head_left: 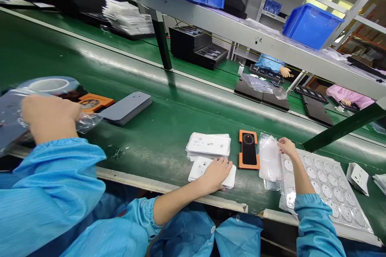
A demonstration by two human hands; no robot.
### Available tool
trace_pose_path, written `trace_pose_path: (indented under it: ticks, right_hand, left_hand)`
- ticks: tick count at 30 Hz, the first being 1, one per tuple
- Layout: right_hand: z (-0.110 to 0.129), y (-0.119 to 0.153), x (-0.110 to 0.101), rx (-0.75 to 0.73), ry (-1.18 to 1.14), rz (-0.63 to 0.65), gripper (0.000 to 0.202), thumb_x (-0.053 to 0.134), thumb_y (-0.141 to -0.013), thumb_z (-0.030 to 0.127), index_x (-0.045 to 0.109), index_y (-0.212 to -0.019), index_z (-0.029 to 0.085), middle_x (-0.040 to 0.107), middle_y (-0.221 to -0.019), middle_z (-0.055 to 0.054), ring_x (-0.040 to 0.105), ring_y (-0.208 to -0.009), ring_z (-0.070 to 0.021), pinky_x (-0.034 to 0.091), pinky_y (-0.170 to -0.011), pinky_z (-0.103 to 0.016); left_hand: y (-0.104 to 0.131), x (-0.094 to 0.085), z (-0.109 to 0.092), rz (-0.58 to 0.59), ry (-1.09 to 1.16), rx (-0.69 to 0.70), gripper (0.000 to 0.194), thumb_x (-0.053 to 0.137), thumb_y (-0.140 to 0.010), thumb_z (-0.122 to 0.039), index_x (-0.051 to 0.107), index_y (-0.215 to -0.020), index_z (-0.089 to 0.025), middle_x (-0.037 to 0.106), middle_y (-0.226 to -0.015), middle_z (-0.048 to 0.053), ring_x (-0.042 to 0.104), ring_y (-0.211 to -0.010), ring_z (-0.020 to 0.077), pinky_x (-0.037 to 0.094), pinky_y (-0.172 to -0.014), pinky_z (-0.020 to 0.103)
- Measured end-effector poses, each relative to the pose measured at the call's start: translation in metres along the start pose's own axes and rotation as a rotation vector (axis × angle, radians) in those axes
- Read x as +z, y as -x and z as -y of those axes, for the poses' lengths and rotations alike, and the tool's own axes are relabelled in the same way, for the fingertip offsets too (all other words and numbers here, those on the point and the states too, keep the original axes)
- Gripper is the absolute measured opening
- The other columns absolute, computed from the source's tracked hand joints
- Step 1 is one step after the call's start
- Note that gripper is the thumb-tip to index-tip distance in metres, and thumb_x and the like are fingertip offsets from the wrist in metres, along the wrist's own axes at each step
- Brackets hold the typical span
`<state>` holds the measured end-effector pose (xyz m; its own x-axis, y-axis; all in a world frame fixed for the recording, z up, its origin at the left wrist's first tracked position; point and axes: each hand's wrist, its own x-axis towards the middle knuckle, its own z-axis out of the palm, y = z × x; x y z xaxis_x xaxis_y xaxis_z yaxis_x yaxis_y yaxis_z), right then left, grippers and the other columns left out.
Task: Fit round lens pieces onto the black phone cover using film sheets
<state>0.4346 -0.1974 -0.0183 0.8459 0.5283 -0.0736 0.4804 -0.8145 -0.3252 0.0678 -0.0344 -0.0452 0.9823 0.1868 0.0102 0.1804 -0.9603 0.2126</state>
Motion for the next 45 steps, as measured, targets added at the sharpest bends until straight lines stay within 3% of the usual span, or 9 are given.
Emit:
trace_pose_path:
  ticks: [5,9,12,17,20,24,31,38,45]
  right_hand:
    - [0.007,0.029,0.026,-0.107,0.043,-0.188,0.048,0.047,-0.081,0.011,0.051,-0.128,0.014,0.052,-0.129,-0.017,0.059,-0.103,-0.0231,0.046,-0.081,-0.031]
    - [0.026,0.041,0.055,-0.140,0.095,-0.226,0.050,0.044,-0.081,0.006,0.051,-0.129,0.015,0.052,-0.126,-0.015,0.056,-0.102,-0.0240,0.044,-0.080,-0.031]
    - [0.037,0.041,0.058,-0.178,0.090,-0.238,0.045,0.041,-0.083,0.005,0.055,-0.124,0.015,0.056,-0.120,-0.015,0.054,-0.104,-0.0256,0.042,-0.085,-0.033]
    - [0.046,0.048,0.031,-0.260,-0.036,-0.275,0.039,0.039,-0.084,0.006,0.059,-0.118,0.011,0.059,-0.115,-0.018,0.051,-0.109,-0.0292,0.036,-0.098,-0.042]
    - [0.061,0.066,0.018,-0.290,-0.160,-0.281,0.034,0.037,-0.092,0.018,0.059,-0.116,0.012,0.062,-0.114,-0.018,0.053,-0.107,-0.0292,0.038,-0.097,-0.044]
    - [0.108,0.111,0.033,-0.380,-0.326,-0.077,0.029,0.042,-0.093,0.033,0.066,-0.096,0.017,0.070,-0.092,-0.008,0.062,-0.082,-0.0197,0.046,-0.076,-0.029]
    - [0.184,0.147,0.092,-0.307,-0.511,0.273,0.034,0.057,-0.088,0.040,0.061,-0.062,0.017,0.064,-0.058,-0.001,0.058,-0.052,-0.0114,0.038,-0.054,-0.021]
    - [0.193,0.137,0.099,-0.176,-0.706,0.478,0.023,0.054,-0.085,0.028,0.064,-0.069,0.015,0.065,-0.059,-0.001,0.051,-0.039,-0.0070,0.032,-0.038,-0.017]
    - [0.195,0.139,0.102,-0.121,-0.852,0.451,0.014,0.053,-0.075,0.023,0.062,-0.067,0.015,0.061,-0.055,0.002,0.048,-0.039,-0.0065,0.029,-0.036,-0.016]
  left_hand:
    - [-0.002,0.002,0.004,0.009,0.086,0.014,0.090,0.096,-0.046,-0.029,0.051,-0.122,-0.014,0.061,-0.116,0.020,0.059,-0.107,0.0405,0.047,-0.089,0.047]
    - [0.001,0.004,0.005,0.009,0.079,0.029,0.094,0.092,-0.054,-0.027,0.045,-0.134,-0.012,0.059,-0.125,0.024,0.058,-0.114,0.0419,0.046,-0.095,0.050]
    - [0.011,0.001,0.006,-0.053,0.165,0.081,0.095,0.089,-0.061,-0.026,0.040,-0.141,-0.014,0.057,-0.131,0.024,0.055,-0.123,0.0418,0.042,-0.103,0.052]
    - [0.027,-0.039,0.029,-0.151,0.360,0.213,0.063,0.069,-0.085,-0.034,0.042,-0.141,-0.026,0.055,-0.138,0.012,0.054,-0.125,0.0294,0.044,-0.104,0.041]
    - [0.017,-0.069,0.061,-0.181,0.288,0.105,0.042,0.060,-0.091,-0.033,0.051,-0.131,-0.023,0.060,-0.130,0.010,0.056,-0.121,0.0278,0.045,-0.102,0.040]
    - [-0.009,-0.075,0.096,-0.100,0.171,-0.027,0.043,0.070,-0.083,-0.040,0.056,-0.115,-0.015,0.062,-0.120,0.014,0.056,-0.116,0.0323,0.045,-0.096,0.042]
    - [-0.021,-0.037,0.106,-0.112,0.222,-0.029,0.067,0.073,-0.077,-0.052,0.046,-0.129,-0.018,0.059,-0.126,0.013,0.055,-0.118,0.0305,0.032,-0.106,0.046]
    - [-0.020,-0.034,0.109,-0.164,0.242,-0.024,0.068,0.074,-0.076,-0.052,0.047,-0.129,-0.018,0.061,-0.122,0.011,0.056,-0.117,0.0299,0.033,-0.105,0.045]
    - [-0.021,-0.027,0.107,-0.145,0.154,-0.022,0.080,0.073,-0.077,-0.050,0.038,-0.143,-0.019,0.048,-0.147,0.015,0.039,-0.139,0.0344,0.023,-0.115,0.055]
